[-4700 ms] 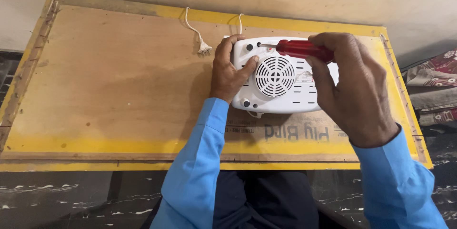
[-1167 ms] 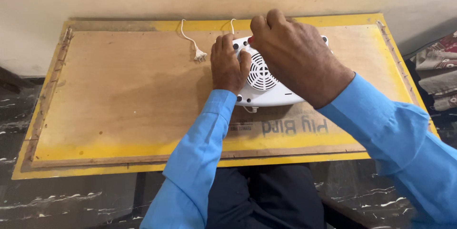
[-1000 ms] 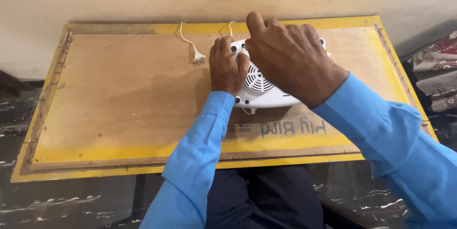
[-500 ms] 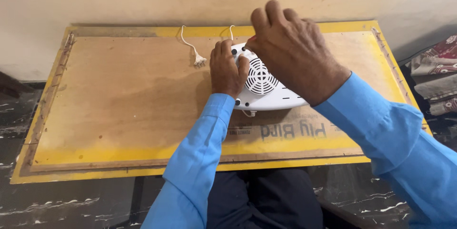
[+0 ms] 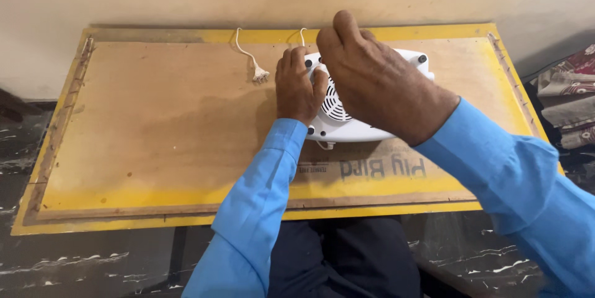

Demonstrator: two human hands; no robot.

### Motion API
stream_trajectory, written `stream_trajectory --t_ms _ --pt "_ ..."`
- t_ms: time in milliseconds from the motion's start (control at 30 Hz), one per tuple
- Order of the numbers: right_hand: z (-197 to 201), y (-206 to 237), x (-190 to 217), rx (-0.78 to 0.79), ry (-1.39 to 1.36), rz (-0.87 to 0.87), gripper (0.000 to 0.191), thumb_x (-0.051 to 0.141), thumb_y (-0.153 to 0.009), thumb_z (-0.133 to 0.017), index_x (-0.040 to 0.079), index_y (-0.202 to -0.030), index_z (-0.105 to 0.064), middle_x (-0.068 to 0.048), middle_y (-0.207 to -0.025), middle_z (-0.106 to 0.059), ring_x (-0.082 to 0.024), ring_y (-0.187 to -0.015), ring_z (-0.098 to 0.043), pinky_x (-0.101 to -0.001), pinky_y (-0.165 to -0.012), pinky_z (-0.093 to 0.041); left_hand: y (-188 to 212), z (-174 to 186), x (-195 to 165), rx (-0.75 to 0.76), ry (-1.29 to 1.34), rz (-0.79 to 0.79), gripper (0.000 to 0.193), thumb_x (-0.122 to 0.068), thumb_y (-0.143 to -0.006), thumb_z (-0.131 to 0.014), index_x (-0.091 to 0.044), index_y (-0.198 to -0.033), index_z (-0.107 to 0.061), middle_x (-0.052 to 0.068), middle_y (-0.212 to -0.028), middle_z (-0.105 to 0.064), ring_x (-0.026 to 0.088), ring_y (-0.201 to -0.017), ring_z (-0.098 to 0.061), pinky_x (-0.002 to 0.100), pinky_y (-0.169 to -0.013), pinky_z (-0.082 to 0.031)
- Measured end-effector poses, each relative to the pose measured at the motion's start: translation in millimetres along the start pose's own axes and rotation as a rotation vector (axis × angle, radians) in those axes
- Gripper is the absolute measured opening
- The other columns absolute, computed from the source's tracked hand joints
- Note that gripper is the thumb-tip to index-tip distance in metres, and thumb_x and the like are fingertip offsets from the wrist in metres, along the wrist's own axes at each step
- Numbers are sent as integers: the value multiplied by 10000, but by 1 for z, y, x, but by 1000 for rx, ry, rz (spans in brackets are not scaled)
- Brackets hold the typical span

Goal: The person uses a red screwdriver to unscrew screws from the base of a small white electric appliance lying upside down on a wooden board, working around the base one screw at a time, then turns the appliance over and continues unscrewing screws on its underside.

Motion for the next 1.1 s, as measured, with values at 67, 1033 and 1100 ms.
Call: stream_trajectory --t_ms 67,1033,1100 --pt "1 1 -1 50 57 11 151 20 -929 -600 -109 -974 -534 -178 -931 -536 -300 -837 -695 -342 -690 -611 1 0 0 -3 -2 -1 388 -165 -858 -635 22 -1188 -550 203 -1121 -580 408 -1063 -556 519 -962 -453" --pt "-15 -2 -17 122 -116 -278 271 190 -984 -724 -27 -1020 -566 -174 -1035 -520 -306 -881 -623 -424 -700 -554 -2 -1 0 1 -10 6 371 -155 -846 -624 26 -1162 -553 208 -1109 -582 410 -1056 -557 520 -950 -451" --pt "-18 -2 -15 157 -161 -289 244 145 -951 -701 -50 -1005 -563 -191 -1012 -521 -320 -862 -609 -428 -707 -553 -1 -2 2 19 -14 27 356 -153 -847 -627 17 -1151 -554 202 -1100 -581 404 -1061 -562 517 -955 -454"
Point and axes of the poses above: each hand's wrist, its own y-axis away from the middle knuckle, its own z-axis out of the back of the hand, x = y × z, the point moved 5 cm from there along -y, towards the middle knuckle
